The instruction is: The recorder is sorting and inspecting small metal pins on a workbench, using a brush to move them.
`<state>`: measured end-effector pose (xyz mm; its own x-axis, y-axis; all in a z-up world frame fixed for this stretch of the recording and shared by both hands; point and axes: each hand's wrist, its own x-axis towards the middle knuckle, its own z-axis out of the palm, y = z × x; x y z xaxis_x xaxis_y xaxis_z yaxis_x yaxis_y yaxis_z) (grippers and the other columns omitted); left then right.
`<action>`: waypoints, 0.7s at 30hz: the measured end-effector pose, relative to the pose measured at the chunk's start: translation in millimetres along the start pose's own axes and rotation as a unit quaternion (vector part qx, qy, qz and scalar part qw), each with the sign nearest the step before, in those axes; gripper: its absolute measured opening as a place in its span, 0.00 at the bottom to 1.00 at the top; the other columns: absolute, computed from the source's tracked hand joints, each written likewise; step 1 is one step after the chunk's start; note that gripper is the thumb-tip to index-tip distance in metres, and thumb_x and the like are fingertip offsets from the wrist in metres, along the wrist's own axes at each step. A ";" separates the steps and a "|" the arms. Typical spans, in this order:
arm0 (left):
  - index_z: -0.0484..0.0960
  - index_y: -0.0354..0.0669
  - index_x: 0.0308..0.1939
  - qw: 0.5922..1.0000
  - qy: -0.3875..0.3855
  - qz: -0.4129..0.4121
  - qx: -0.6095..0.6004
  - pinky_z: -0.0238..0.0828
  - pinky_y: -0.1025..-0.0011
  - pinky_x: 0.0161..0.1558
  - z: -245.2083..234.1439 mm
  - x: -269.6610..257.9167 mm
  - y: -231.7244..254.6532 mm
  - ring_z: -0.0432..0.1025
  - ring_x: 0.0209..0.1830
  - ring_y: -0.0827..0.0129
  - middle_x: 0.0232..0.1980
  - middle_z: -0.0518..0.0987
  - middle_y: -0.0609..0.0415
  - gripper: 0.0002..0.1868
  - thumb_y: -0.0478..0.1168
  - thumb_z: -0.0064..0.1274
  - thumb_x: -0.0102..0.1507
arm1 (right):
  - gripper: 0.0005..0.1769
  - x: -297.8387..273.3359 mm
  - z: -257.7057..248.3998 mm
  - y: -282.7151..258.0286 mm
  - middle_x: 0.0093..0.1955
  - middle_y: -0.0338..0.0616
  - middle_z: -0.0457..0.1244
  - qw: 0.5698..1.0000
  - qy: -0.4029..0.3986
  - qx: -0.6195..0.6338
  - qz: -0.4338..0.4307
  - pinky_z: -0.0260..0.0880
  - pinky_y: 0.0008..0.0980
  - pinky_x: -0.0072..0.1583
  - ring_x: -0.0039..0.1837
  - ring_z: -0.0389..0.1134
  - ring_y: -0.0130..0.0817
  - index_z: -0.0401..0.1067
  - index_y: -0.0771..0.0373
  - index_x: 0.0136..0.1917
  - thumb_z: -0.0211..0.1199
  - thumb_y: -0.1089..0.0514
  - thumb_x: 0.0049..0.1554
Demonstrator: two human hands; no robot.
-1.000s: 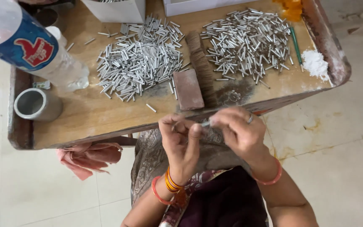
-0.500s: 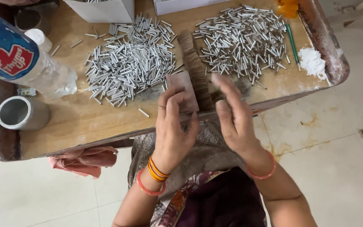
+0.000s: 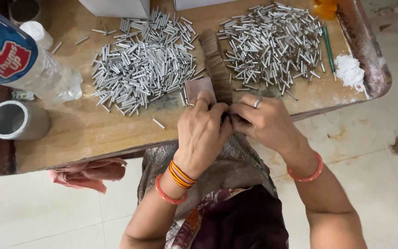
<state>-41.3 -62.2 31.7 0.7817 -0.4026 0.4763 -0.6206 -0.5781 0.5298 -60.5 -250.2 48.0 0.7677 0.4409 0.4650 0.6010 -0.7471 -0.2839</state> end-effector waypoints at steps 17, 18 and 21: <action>0.76 0.41 0.47 0.999 0.022 0.008 -0.047 0.71 0.59 0.41 -5.5 -1.7 4.7 0.72 0.43 0.52 0.44 0.72 0.48 0.25 0.38 0.68 0.48 | 0.11 -16.0 -36.2 -14.4 0.43 0.46 0.65 0.980 -0.092 -0.122 0.130 0.71 0.43 0.46 0.44 0.70 0.47 0.76 0.62 0.45 0.72 0.59 0.49; 0.74 0.41 0.49 0.999 0.016 -0.008 -0.029 0.71 0.59 0.42 -4.0 -3.0 4.6 0.72 0.43 0.52 0.45 0.71 0.48 0.25 0.37 0.69 0.51 | 0.13 -13.0 -38.0 -11.9 0.44 0.47 0.65 0.977 -0.118 -0.111 0.137 0.70 0.44 0.46 0.44 0.69 0.49 0.76 0.62 0.45 0.72 0.57 0.47; 0.75 0.39 0.52 0.992 -0.003 -0.051 -0.113 0.69 0.62 0.40 -21.0 -11.5 14.9 0.72 0.37 0.57 0.45 0.72 0.49 0.28 0.37 0.71 0.52 | 0.16 -14.1 -40.7 -11.2 0.42 0.46 0.65 0.988 -0.089 -0.083 0.097 0.69 0.44 0.45 0.44 0.69 0.49 0.78 0.62 0.46 0.73 0.54 0.46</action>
<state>-60.9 -51.2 48.8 0.8408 -0.3552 0.4086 -0.5362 -0.4418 0.7192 -87.1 -268.3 78.8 0.9007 0.3511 0.2558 0.4055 -0.8908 -0.2051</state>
